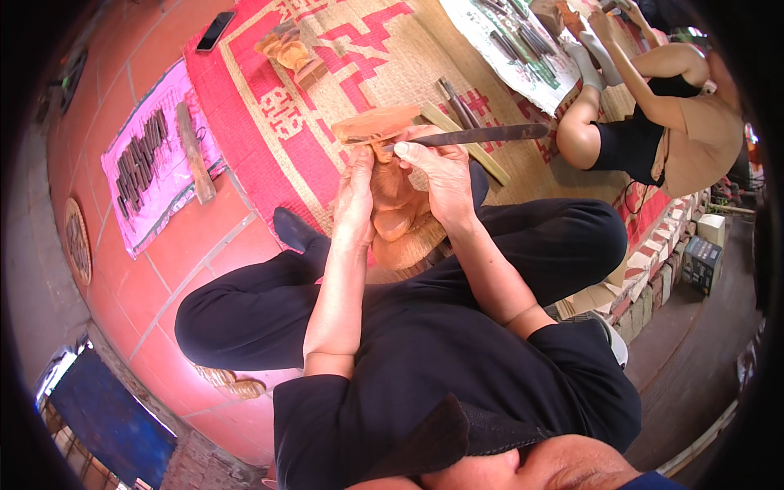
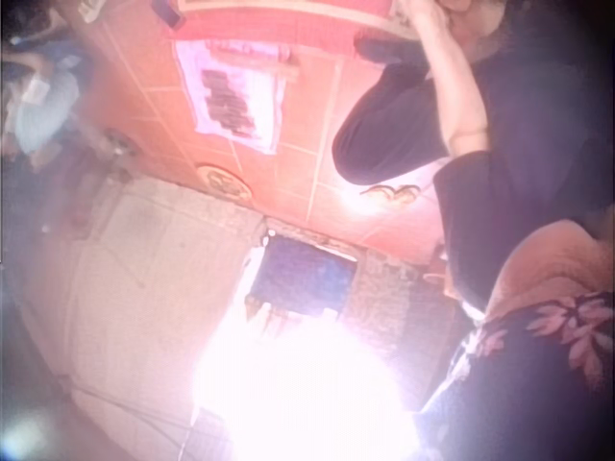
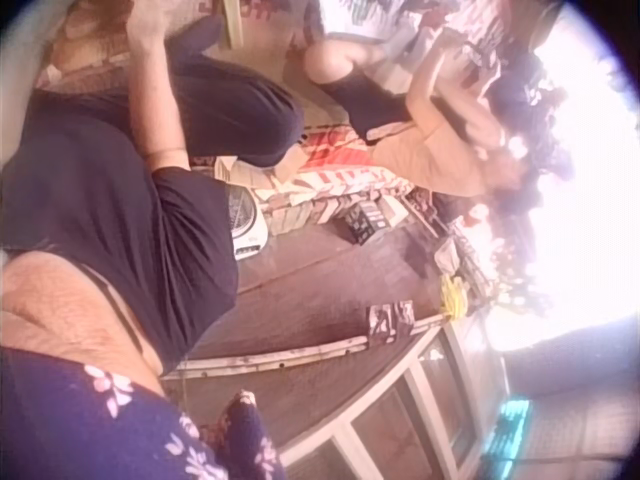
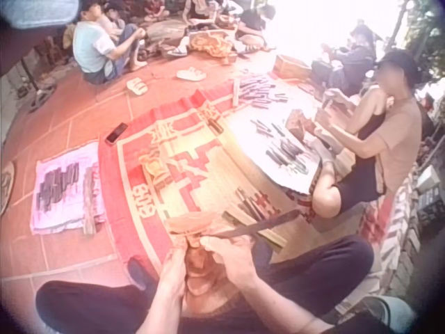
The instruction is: The person sits on a mat and uses a metal file to shape a small wooden figurine held in their left hand. They repeatedly file the top and sides of the object, rotating it to access different surfaces.
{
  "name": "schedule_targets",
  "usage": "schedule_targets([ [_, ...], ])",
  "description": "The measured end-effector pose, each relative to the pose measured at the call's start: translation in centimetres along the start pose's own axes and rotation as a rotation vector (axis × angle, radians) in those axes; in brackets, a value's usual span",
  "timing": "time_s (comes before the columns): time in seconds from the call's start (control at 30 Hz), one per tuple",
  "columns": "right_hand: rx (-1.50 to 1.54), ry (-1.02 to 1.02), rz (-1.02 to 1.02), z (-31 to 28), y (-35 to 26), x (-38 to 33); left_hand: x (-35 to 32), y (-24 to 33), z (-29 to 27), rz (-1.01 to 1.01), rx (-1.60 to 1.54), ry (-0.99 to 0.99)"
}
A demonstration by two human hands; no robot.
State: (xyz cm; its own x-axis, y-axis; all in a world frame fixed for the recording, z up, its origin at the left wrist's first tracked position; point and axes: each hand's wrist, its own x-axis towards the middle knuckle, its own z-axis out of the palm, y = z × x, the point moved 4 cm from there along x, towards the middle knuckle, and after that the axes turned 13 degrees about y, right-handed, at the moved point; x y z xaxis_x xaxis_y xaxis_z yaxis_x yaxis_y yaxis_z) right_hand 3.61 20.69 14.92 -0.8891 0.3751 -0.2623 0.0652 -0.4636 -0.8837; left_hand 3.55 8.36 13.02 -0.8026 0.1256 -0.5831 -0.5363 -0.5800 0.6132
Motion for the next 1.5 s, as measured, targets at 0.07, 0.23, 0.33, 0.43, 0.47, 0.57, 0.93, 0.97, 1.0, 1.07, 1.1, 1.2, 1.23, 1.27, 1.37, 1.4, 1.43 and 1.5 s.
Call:
schedule_targets([
  [0.07,0.005,0.022,0.060,-0.4,0.4,0.1,0.1,-0.3,-0.1,0.025,0.012,0.047],
  [0.23,0.164,0.085,0.144,-0.1,-0.3,0.2,-0.2,0.1,0.1,-0.002,0.017,0.074],
  [0.33,0.032,0.030,0.074,-0.1,-0.1,0.1,0.3,-0.3,-0.3,0.018,0.035,0.078],
  [0.43,0.053,0.042,0.077,-0.3,0.4,0.3,0.3,-0.3,-0.3,-0.023,0.021,0.049],
  [0.47,0.095,0.061,0.096,-0.4,0.5,0.5,0.1,-0.2,0.0,-0.029,0.013,0.061],
  [0.57,0.191,0.061,0.157,-0.6,0.5,0.6,-0.1,0.0,0.1,-0.031,0.005,0.074],
  [0.93,-0.062,0.022,0.046,0.0,0.0,0.2,0.2,-0.1,-0.2,-0.070,0.021,0.076],
  [0.97,-0.054,0.039,0.045,0.1,-0.2,0.1,0.3,-0.2,-0.5,-0.082,0.017,0.077],
  [1.0,-0.020,0.048,0.049,0.3,-0.4,0.1,0.4,-0.3,-0.6,-0.095,0.012,0.075],
  [1.07,0.046,0.064,0.057,0.4,-0.7,0.0,0.6,-0.3,-0.6,-0.084,-0.004,0.067],
  [1.1,0.012,0.047,0.038,0.4,-0.7,0.0,0.6,-0.3,-0.6,-0.078,-0.013,0.065],
  [1.2,-0.078,0.017,0.015,0.3,-0.4,0.0,0.2,0.1,-0.2,-0.037,-0.004,0.093],
  [1.23,-0.101,0.022,0.030,0.2,-0.2,0.0,0.1,0.1,-0.1,-0.035,0.003,0.089],
  [1.27,-0.125,0.026,0.046,0.1,-0.1,0.0,0.1,0.1,-0.1,-0.033,0.010,0.084],
  [1.37,0.035,0.083,0.067,0.5,-0.6,0.0,0.4,-0.2,-0.5,-0.061,-0.006,0.083],
  [1.4,0.019,0.070,0.051,0.5,-0.6,0.0,0.4,-0.3,-0.5,-0.076,-0.020,0.086],
  [1.43,0.003,0.056,0.035,0.5,-0.6,0.0,0.4,-0.2,-0.5,-0.070,-0.012,0.096],
  [1.5,-0.059,0.034,0.020,0.3,-0.3,0.0,0.2,0.1,-0.3,-0.060,0.005,0.117],
])
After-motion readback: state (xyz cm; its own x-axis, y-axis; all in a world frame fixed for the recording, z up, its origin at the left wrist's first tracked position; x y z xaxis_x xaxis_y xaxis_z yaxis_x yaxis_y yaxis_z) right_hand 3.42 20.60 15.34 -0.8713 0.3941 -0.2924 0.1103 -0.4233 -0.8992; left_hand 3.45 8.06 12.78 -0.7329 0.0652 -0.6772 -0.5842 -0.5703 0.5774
